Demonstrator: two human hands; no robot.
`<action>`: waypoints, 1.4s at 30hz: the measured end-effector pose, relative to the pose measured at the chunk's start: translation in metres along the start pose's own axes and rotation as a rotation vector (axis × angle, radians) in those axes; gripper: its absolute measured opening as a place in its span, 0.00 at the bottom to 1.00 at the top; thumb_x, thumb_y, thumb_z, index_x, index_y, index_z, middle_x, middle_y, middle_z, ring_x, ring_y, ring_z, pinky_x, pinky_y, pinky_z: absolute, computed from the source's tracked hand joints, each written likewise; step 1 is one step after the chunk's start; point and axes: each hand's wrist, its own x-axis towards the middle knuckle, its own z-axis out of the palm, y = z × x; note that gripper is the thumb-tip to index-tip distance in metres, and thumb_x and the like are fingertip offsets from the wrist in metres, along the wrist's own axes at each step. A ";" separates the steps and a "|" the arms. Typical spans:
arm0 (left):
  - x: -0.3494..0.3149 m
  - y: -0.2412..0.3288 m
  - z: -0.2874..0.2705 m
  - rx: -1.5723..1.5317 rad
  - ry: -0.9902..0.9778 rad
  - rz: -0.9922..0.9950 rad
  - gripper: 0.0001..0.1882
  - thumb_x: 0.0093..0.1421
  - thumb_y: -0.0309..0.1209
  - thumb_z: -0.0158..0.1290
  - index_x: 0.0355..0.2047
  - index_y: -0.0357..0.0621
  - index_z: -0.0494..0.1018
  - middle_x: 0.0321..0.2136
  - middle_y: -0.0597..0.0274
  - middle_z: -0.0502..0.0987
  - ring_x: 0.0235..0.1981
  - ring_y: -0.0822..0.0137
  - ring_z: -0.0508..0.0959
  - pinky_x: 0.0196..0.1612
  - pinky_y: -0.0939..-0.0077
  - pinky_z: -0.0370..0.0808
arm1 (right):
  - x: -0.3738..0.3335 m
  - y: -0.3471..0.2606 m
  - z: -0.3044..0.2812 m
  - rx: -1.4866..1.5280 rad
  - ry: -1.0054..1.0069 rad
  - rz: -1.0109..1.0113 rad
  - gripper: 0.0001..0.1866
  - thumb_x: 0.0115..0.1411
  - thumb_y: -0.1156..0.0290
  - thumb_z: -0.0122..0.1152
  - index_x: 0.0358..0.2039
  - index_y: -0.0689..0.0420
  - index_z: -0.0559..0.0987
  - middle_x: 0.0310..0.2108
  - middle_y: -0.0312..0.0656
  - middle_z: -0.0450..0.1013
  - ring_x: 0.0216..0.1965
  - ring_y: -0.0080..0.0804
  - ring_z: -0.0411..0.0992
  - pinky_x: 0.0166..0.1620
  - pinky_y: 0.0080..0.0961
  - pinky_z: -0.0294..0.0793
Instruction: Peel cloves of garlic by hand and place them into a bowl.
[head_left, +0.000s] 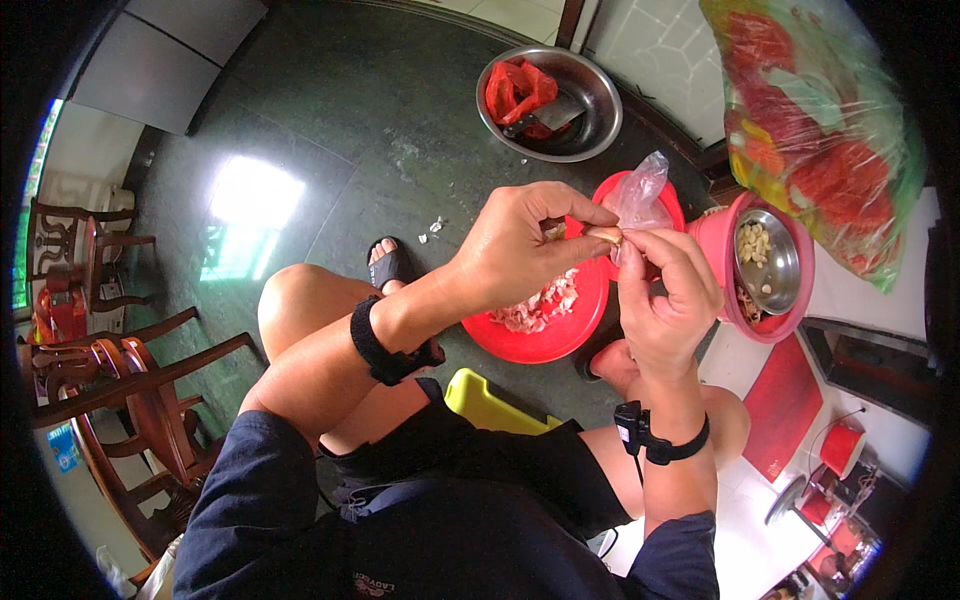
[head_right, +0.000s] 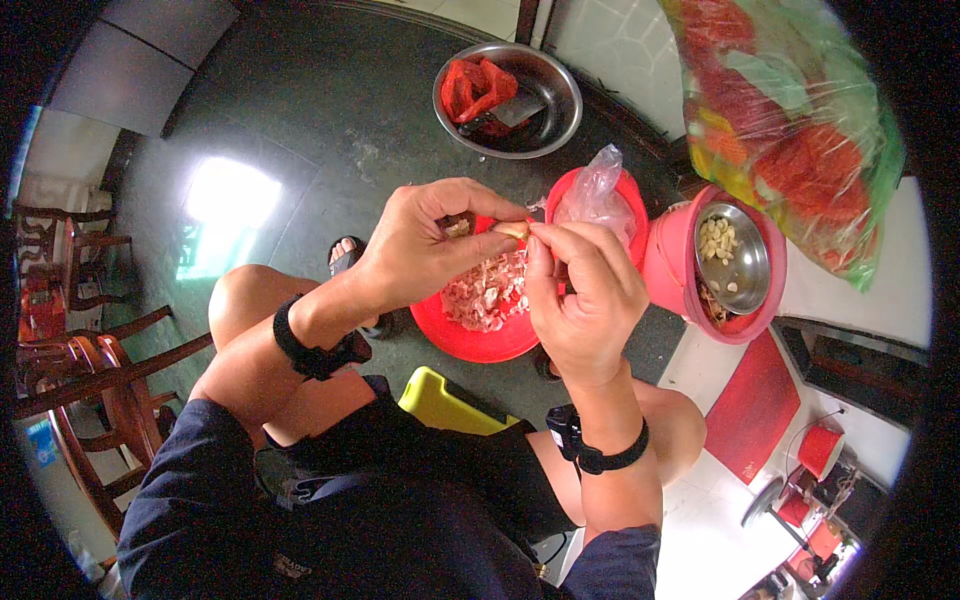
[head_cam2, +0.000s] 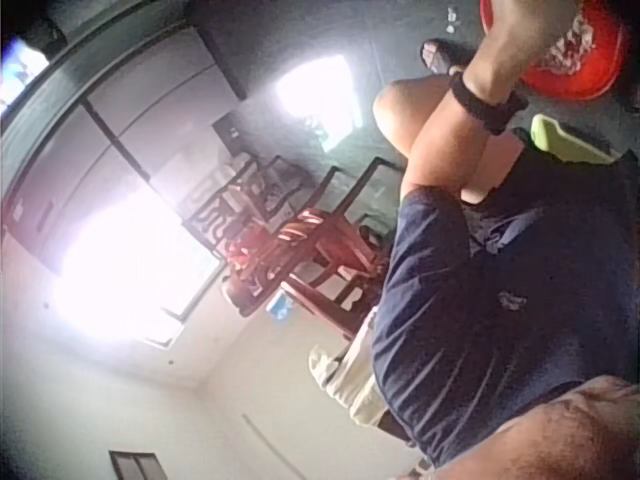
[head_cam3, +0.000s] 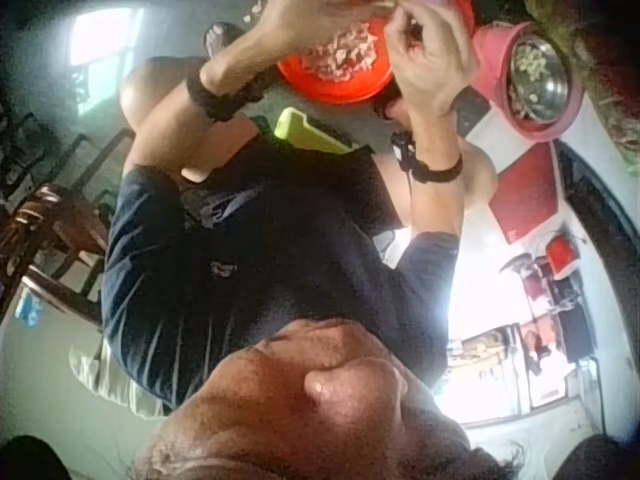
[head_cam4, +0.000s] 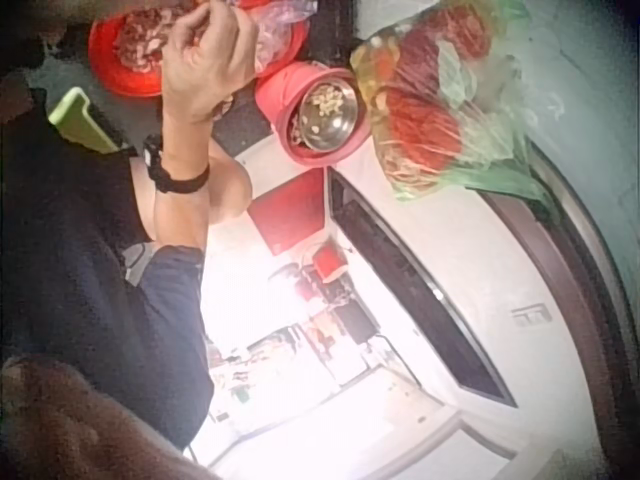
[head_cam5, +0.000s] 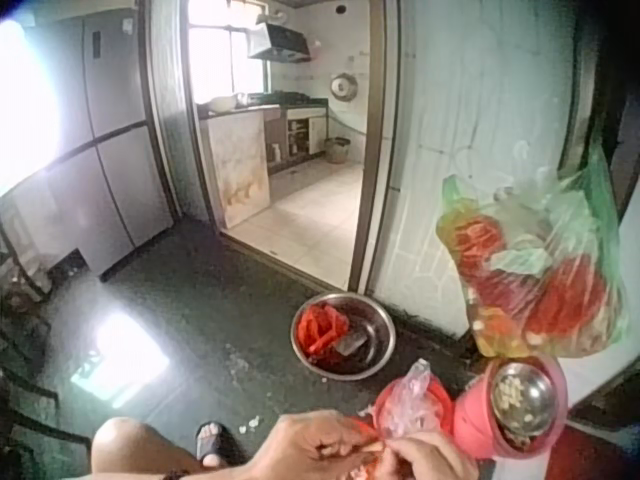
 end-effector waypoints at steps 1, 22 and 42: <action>0.000 -0.004 0.001 0.050 0.024 0.072 0.10 0.59 0.27 0.68 0.42 0.40 0.85 0.34 0.62 0.84 0.29 0.78 0.76 0.32 0.80 0.73 | 0.000 -0.001 0.000 -0.037 0.000 -0.005 0.11 0.54 0.85 0.70 0.38 0.61 0.84 0.33 0.42 0.79 0.27 0.30 0.77 0.29 0.24 0.76; 0.005 0.009 -0.001 -0.632 -0.167 -0.332 0.14 0.70 0.32 0.59 0.48 0.34 0.81 0.34 0.67 0.83 0.29 0.83 0.76 0.31 0.85 0.73 | -0.005 0.011 -0.004 0.382 -0.057 0.333 0.05 0.61 0.84 0.61 0.37 0.63 0.78 0.36 0.38 0.74 0.34 0.19 0.73 0.37 0.18 0.74; 0.006 -0.010 0.006 0.144 -0.011 0.313 0.11 0.59 0.20 0.64 0.43 0.38 0.82 0.39 0.53 0.85 0.40 0.61 0.85 0.43 0.71 0.81 | 0.009 0.003 -0.008 -0.072 -0.067 -0.088 0.10 0.52 0.85 0.68 0.35 0.60 0.82 0.32 0.43 0.77 0.30 0.36 0.78 0.33 0.27 0.79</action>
